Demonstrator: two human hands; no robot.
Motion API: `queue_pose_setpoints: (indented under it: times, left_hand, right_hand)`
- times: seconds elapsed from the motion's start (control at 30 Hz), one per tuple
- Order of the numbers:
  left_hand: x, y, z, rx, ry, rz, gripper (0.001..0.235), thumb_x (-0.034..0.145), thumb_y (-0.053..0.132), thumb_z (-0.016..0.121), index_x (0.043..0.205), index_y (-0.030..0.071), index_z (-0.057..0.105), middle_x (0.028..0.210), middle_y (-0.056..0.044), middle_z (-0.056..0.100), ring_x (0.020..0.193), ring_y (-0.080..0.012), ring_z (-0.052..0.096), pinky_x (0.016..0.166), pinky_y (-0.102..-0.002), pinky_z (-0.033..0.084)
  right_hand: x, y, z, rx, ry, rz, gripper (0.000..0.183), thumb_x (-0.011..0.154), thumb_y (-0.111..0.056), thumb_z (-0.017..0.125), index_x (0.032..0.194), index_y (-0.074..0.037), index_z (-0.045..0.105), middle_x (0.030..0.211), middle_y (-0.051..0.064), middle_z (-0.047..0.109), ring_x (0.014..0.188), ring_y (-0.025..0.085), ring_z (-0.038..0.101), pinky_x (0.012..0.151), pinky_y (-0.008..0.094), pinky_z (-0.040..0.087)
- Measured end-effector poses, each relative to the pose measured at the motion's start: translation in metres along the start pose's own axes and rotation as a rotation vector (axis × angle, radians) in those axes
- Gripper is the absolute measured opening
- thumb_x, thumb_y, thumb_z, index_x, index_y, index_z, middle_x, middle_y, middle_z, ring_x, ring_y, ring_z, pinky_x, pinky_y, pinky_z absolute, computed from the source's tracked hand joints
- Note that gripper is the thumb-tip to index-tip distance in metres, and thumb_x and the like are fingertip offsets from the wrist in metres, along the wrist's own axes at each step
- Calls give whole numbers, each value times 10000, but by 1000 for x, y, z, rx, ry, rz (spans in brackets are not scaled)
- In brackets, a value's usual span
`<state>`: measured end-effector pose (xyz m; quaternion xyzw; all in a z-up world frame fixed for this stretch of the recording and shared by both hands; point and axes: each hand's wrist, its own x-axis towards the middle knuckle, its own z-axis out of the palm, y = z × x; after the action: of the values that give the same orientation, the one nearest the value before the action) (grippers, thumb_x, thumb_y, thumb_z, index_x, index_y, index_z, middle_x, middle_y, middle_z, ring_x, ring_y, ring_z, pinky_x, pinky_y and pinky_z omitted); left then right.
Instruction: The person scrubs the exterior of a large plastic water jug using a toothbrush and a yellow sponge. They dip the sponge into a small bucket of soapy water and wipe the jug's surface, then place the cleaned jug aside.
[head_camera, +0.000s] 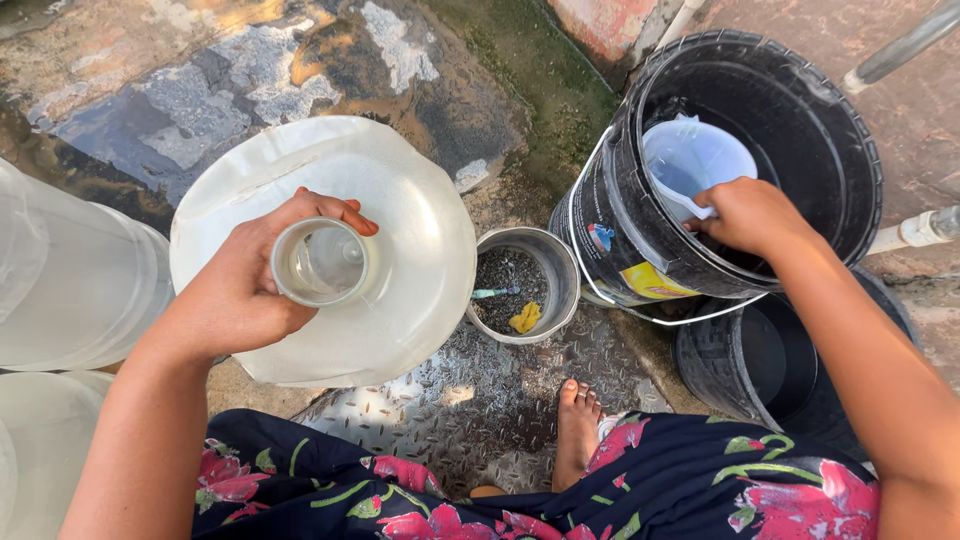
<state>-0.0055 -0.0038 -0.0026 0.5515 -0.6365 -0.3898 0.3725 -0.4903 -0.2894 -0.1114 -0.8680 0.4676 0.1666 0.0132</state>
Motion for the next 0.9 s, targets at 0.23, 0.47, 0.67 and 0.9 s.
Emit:
queue_pose_setpoints:
  times: [0.23, 0.47, 0.67, 0.9]
  left_hand:
    - [-3, -8, -4, -81, 34, 55, 613, 576, -2, 579, 1183, 66, 626, 1207, -44, 684, 1196, -169, 620, 1069, -309, 449]
    - [-14, -24, -3, 42, 116, 133, 626, 579, 19, 599, 1198, 104, 608, 1136, -26, 671, 1126, -188, 621, 1051, -308, 467]
    - [-18, -26, -5, 66, 178, 167, 676, 557, -1, 632, 1223, 114, 597, 1117, -34, 665, 1107, -227, 627, 1034, -318, 480]
    - [-18, -31, -2, 167, 234, 199, 744, 564, 26, 718, 1284, 119, 556, 1153, -72, 703, 1125, -283, 662, 1003, -345, 504]
  right_hand:
    - [-111, -23, -93, -213, 330, 70, 415, 834, -489, 791, 1028, -122, 815, 841, 134, 765, 874, 311, 726, 741, 448, 575]
    - [-209, -65, -99, -3, 404, -92, 338, 821, -473, 785, 950, -161, 808, 818, 102, 757, 749, 258, 719, 705, 370, 554]
    - [-249, -122, -46, 151, 79, -64, 380, 751, -518, 800, 933, -185, 817, 737, 120, 757, 666, 284, 729, 652, 386, 562]
    - [-174, -206, 141, 253, -126, -78, 466, 755, -516, 784, 1008, -125, 790, 878, 172, 747, 878, 367, 714, 763, 478, 566]
